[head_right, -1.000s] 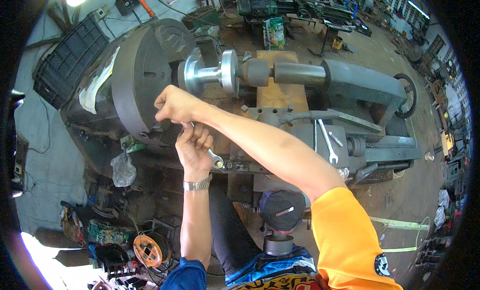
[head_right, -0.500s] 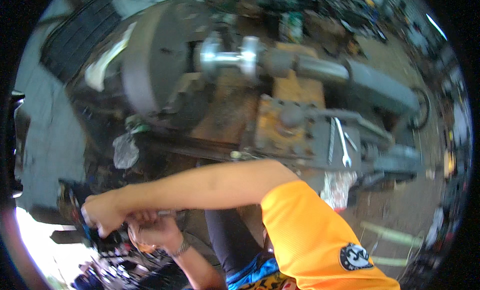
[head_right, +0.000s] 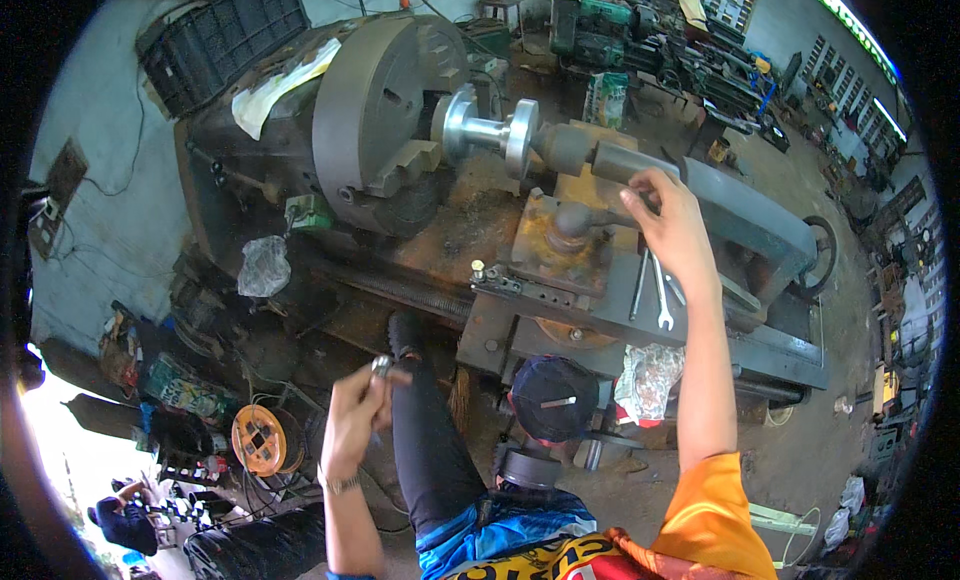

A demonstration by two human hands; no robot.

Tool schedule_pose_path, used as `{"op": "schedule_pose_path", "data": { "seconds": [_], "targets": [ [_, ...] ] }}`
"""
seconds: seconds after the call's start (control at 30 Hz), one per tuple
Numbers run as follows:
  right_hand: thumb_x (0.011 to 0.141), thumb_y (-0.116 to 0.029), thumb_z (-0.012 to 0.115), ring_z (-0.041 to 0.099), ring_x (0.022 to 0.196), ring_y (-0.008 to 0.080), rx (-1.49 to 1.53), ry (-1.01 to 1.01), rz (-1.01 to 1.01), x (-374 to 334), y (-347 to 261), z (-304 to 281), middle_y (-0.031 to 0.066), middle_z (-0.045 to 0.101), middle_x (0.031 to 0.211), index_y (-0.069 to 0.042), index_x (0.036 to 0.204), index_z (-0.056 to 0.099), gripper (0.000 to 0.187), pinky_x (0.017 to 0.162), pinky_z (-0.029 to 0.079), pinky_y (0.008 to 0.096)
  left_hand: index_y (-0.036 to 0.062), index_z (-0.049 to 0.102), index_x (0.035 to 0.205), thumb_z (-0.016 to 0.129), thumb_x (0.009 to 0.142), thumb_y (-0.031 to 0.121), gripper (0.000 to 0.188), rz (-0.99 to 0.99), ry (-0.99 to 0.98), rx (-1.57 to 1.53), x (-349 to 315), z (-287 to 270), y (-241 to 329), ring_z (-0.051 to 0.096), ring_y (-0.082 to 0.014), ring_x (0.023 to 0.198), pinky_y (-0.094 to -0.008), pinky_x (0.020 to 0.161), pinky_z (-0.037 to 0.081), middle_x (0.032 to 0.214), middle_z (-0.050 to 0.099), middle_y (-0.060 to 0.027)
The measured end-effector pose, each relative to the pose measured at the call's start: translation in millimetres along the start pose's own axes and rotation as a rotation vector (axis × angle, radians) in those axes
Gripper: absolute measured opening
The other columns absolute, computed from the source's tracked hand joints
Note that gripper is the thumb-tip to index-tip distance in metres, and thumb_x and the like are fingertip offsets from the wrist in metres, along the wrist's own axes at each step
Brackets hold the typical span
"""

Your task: The person operates a metal lathe, using a wrench to tighten and loosen bolts on the chuck and tool post. They adjust the tool post handle and rotate the chuck by hand to position the workpiece.

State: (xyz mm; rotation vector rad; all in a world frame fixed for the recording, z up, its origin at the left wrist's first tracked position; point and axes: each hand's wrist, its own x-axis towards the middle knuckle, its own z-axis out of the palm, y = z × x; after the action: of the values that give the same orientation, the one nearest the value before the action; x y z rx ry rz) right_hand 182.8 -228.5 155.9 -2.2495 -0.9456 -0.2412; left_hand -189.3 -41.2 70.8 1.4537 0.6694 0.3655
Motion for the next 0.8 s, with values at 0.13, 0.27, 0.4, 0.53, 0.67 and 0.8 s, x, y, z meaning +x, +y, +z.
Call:
{"op": "schedule_pose_path", "data": {
  "seconds": [0.13, 0.27, 0.4, 0.53, 0.67, 0.8],
  "targets": [
    [0.088, -0.029, 0.072, 0.061, 0.102, 0.0379, 0.011, -0.133, -0.011, -18, 62, 10, 0.0198, 0.065, 0.103, -0.002, 0.106, 0.064, 0.034, 0.091, 0.046, 0.0445, 0.0023, 0.065, 0.117, 0.056, 0.097, 0.007, 0.023, 0.155, -0.069, 0.364, 68, 11, 38, 0.045, -0.0093, 0.06, -0.0288, 0.056, 0.04, 0.065, 0.049, -0.0012],
    [0.084, -0.028, 0.074, 0.058, 0.103, 0.0324, -0.177, -0.002, -0.194, -33, 84, 28, 0.0114, 0.065, 0.106, -0.007, 0.113, 0.063, 0.037, 0.091, 0.04, 0.0445, 0.0059, 0.066, 0.119, 0.059, 0.095, 0.01, 0.025, 0.332, -0.322, 0.752, 123, 25, 76, 0.048, -0.0161, 0.058, -0.0339, 0.059, 0.042, 0.063, 0.053, -0.0077],
    [0.081, -0.023, 0.076, 0.057, 0.097, 0.0316, -0.218, 0.125, -0.218, -34, 85, 36, 0.0103, 0.064, 0.1, -0.007, 0.107, 0.062, 0.034, 0.087, 0.041, 0.0448, 0.0071, 0.071, 0.115, 0.062, 0.093, 0.013, 0.024, 0.197, -0.451, 0.997, 164, 41, 103, 0.055, -0.0226, 0.061, -0.0369, 0.064, 0.045, 0.07, 0.063, -0.0129],
    [0.078, -0.018, 0.076, 0.057, 0.095, 0.0314, -0.214, 0.198, -0.235, -34, 85, 39, 0.0099, 0.062, 0.096, -0.008, 0.101, 0.061, 0.03, 0.086, 0.041, 0.0438, 0.0145, 0.072, 0.117, 0.063, 0.092, 0.017, 0.027, 0.358, -0.562, 1.311, 184, 56, 112, 0.069, -0.0269, 0.095, -0.0383, 0.085, 0.05, 0.102, 0.074, -0.0136],
    [0.076, -0.013, 0.075, 0.056, 0.093, 0.031, -0.217, 0.241, -0.244, -35, 86, 42, 0.0095, 0.061, 0.095, -0.008, 0.1, 0.059, 0.029, 0.085, 0.04, 0.043, 0.0204, 0.073, 0.119, 0.063, 0.092, 0.019, 0.029, 0.228, -0.725, 1.258, 196, 67, 123, 0.069, -0.026, 0.095, -0.0389, 0.084, 0.051, 0.103, 0.074, -0.0117],
    [0.074, -0.01, 0.073, 0.055, 0.09, 0.0305, -0.225, 0.262, -0.236, -34, 84, 44, 0.009, 0.059, 0.091, -0.008, 0.098, 0.058, 0.028, 0.083, 0.04, 0.043, 0.0203, 0.074, 0.118, 0.066, 0.091, 0.021, 0.028, 0.171, -0.81, 1.403, 209, 76, 135, 0.067, -0.0232, 0.079, -0.0397, 0.076, 0.05, 0.085, 0.072, -0.0086]
  ]
}}
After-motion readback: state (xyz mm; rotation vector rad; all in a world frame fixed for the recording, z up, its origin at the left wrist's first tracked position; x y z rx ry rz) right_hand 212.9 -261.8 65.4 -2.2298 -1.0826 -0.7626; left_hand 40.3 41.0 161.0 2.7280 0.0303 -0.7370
